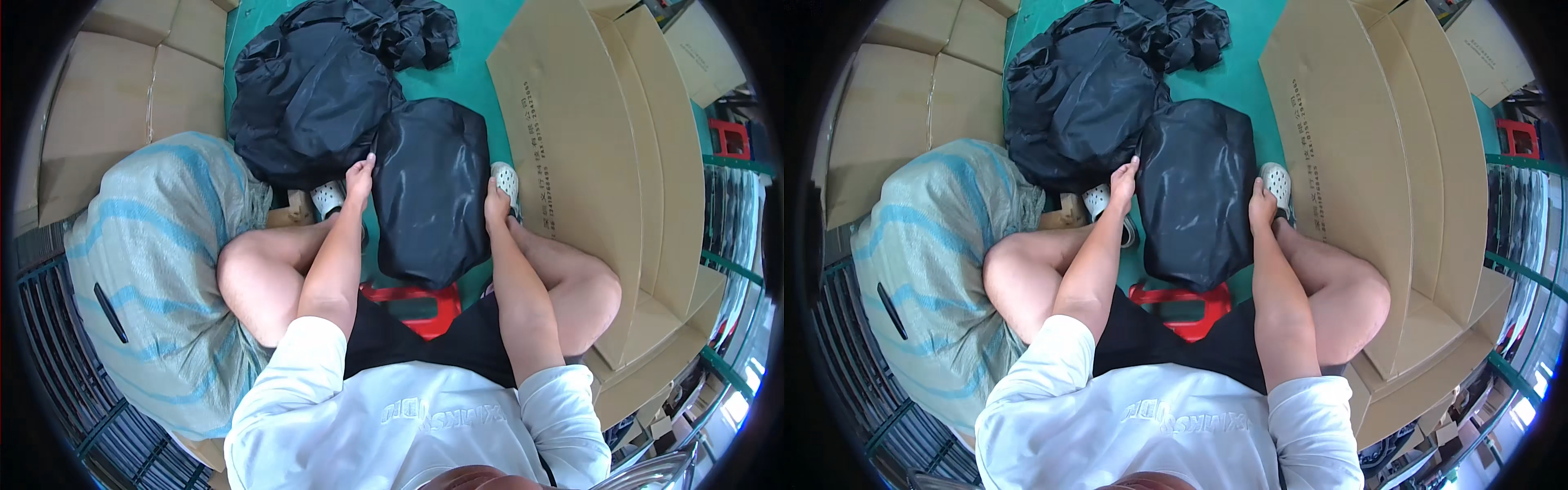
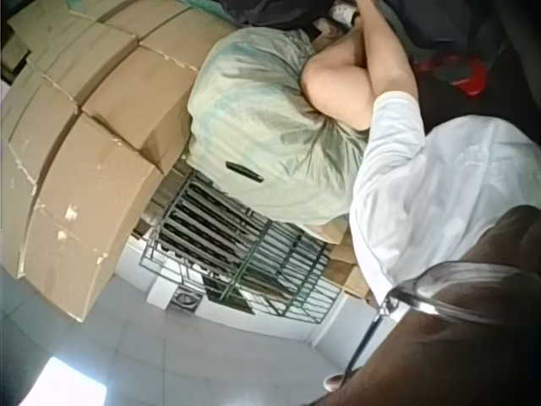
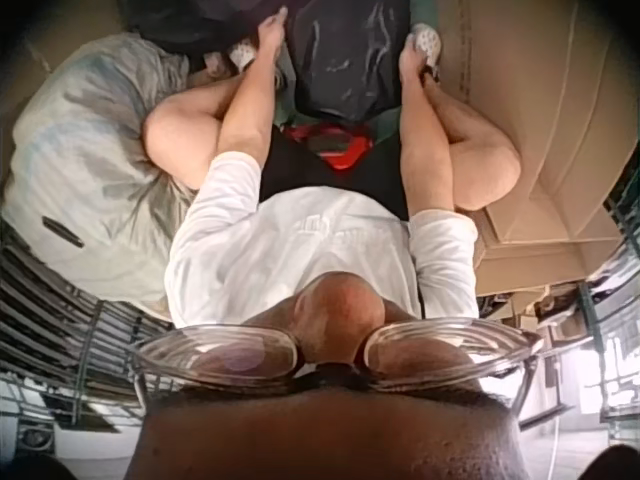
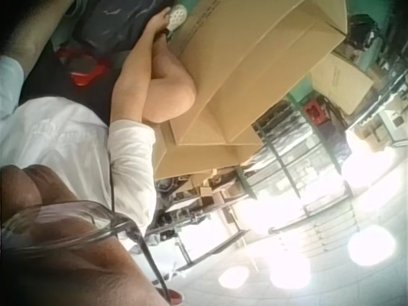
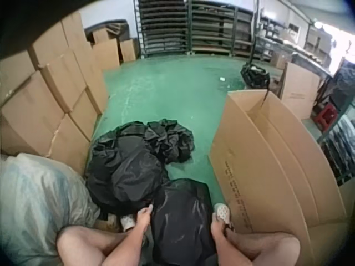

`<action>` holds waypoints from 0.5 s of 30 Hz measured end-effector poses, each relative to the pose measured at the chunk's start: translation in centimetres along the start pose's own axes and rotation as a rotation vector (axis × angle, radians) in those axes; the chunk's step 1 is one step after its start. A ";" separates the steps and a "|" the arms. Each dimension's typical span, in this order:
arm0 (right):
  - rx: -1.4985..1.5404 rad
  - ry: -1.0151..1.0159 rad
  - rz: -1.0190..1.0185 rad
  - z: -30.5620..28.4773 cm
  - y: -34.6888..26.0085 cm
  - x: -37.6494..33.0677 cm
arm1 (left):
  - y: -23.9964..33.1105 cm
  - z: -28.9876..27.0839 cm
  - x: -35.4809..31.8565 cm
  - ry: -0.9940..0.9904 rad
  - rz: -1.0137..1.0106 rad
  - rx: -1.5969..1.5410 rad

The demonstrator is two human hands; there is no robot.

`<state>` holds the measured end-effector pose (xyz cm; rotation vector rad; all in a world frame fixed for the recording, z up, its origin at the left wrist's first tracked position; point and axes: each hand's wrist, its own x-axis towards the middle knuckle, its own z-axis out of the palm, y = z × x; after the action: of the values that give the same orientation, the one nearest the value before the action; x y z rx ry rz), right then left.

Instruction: Packing black fabric items into a large cardboard box.

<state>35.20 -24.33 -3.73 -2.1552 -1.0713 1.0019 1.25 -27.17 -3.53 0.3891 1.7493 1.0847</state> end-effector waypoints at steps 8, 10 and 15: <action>-0.087 0.081 0.005 -1.0 0.4 -2.4 | -3.5 1.2 -7.1 0.387 0.121 0.324; -0.030 0.101 0.061 -0.6 2.9 -1.0 | -2.9 2.3 -7.5 0.330 0.125 0.275; -0.100 -0.030 0.171 0.0 3.3 0.5 | -0.9 2.0 -4.6 0.213 0.070 0.056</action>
<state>36.89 -25.70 -6.32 -2.3519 -0.9827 1.0812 5.21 -29.84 -1.78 0.3830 1.9693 1.1633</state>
